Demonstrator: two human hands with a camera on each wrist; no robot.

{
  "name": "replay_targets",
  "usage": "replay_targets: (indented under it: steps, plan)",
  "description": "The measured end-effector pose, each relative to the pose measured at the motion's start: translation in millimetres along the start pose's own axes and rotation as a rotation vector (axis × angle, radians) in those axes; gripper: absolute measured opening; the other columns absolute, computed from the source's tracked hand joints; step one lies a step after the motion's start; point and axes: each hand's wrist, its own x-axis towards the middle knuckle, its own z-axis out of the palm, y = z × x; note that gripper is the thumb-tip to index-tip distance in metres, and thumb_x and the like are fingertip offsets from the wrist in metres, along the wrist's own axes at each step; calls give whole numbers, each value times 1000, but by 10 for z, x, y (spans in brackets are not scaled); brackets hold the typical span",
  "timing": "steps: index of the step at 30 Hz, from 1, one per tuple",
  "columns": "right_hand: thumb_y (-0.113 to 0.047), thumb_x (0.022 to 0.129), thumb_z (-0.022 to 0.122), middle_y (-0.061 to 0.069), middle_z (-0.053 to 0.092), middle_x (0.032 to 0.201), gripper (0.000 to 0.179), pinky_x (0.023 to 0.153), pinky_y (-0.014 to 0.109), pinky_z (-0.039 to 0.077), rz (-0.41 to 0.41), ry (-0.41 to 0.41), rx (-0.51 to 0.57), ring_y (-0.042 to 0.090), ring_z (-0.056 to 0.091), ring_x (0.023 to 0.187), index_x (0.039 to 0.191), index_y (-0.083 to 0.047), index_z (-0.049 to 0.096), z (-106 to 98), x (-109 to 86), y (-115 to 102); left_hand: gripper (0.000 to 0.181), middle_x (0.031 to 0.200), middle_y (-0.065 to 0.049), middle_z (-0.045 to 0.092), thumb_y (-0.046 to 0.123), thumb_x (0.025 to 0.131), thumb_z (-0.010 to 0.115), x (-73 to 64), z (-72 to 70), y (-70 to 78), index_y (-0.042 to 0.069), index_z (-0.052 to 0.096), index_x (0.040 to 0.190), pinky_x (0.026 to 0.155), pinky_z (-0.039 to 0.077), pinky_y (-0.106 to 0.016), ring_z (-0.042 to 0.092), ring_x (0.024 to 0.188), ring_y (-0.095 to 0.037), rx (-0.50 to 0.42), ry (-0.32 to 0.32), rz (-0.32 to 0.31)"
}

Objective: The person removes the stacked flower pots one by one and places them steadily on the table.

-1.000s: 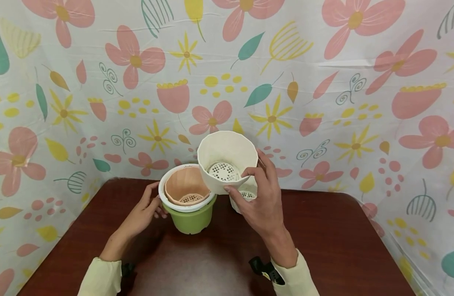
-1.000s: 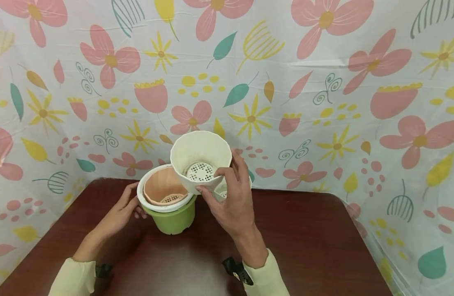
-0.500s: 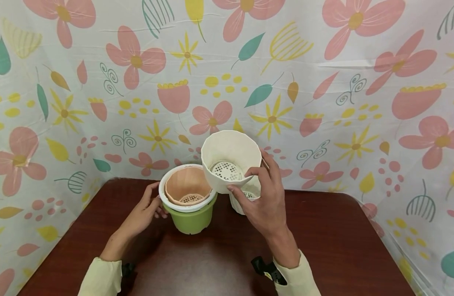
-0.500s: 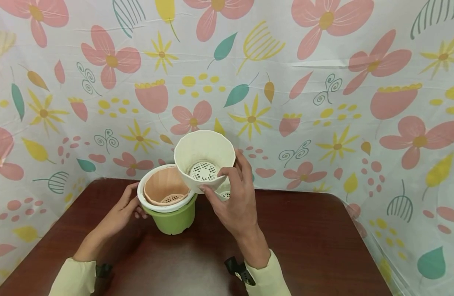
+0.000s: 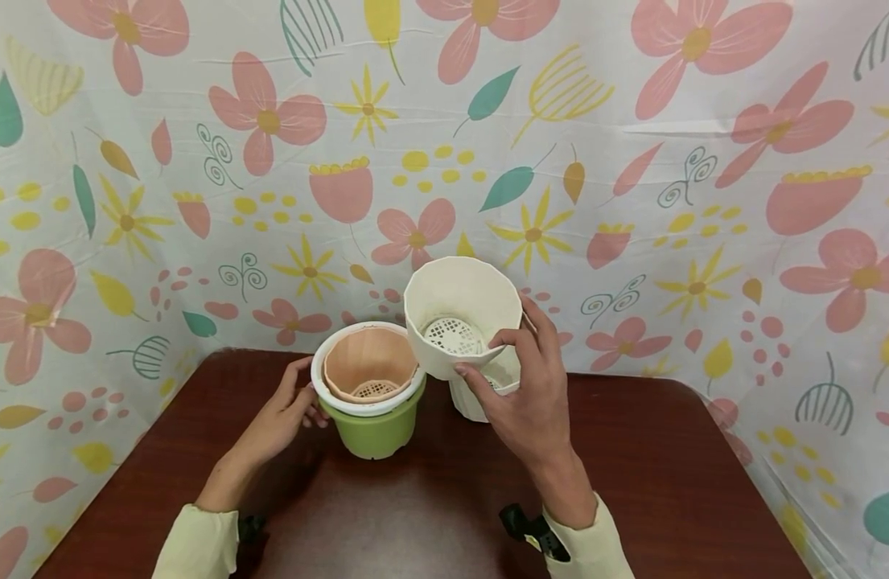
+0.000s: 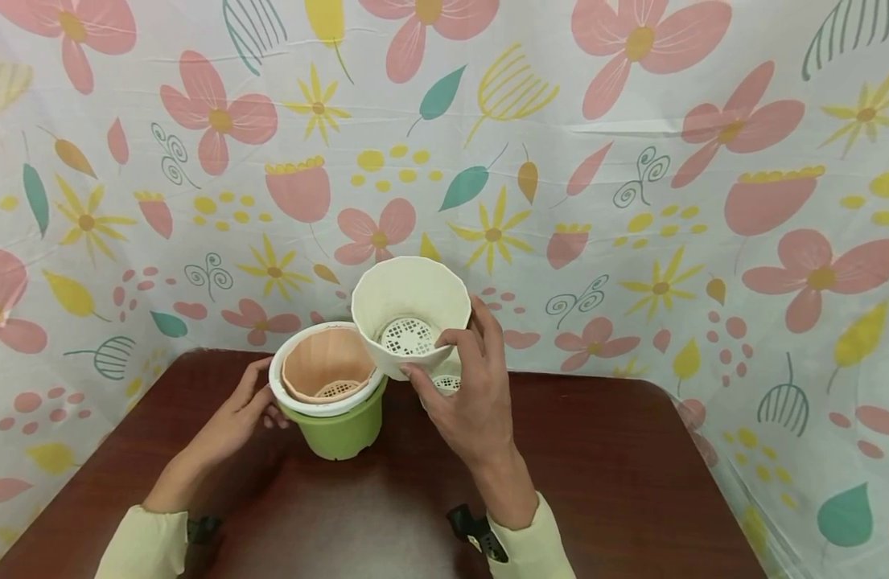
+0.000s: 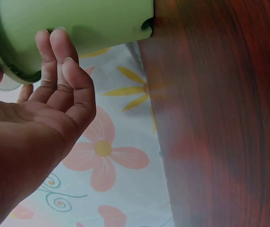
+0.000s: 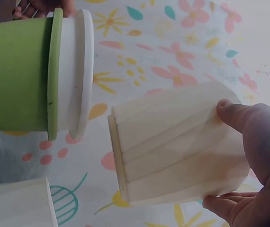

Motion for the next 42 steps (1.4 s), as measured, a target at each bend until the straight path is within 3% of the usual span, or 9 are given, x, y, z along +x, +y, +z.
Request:
replay_targets:
  steps: [11, 24, 35, 42]
  plan:
    - [-14, 76, 97, 23, 45, 158, 47, 123, 48, 35, -11, 32, -28, 38, 42, 151, 102, 0, 60, -95, -16, 61, 46, 103, -19, 69, 31, 118, 37, -12, -4, -12, 25, 24, 161, 83, 53, -40, 69, 90, -29, 0, -8, -3]
    - [-17, 78, 96, 21, 43, 162, 48, 117, 34, 42, 18, 7, -80, 36, 44, 150, 104, 1, 59, -164, -60, 100, 46, 103, -19, 68, 29, 118, 38, -18, -2, -15, 25, 24, 161, 82, 53, -39, 69, 90, -29, -6, -9, 6]
    - [-19, 79, 96, 20, 42, 163, 48, 117, 33, 41, 14, -10, -90, 34, 45, 150, 104, 0, 59, -228, -72, 132, 46, 103, -21, 68, 29, 118, 38, -21, 0, -5, 25, 25, 161, 82, 54, -37, 70, 90, -32, -14, -12, 16]
    - [-35, 86, 90, 20, 45, 160, 50, 117, 26, 39, -4, 19, -74, 36, 48, 146, 103, 1, 60, -256, -58, 147, 46, 103, -21, 68, 29, 118, 38, -10, -4, -9, 26, 24, 161, 82, 54, -37, 70, 90, -31, -20, -15, 15]
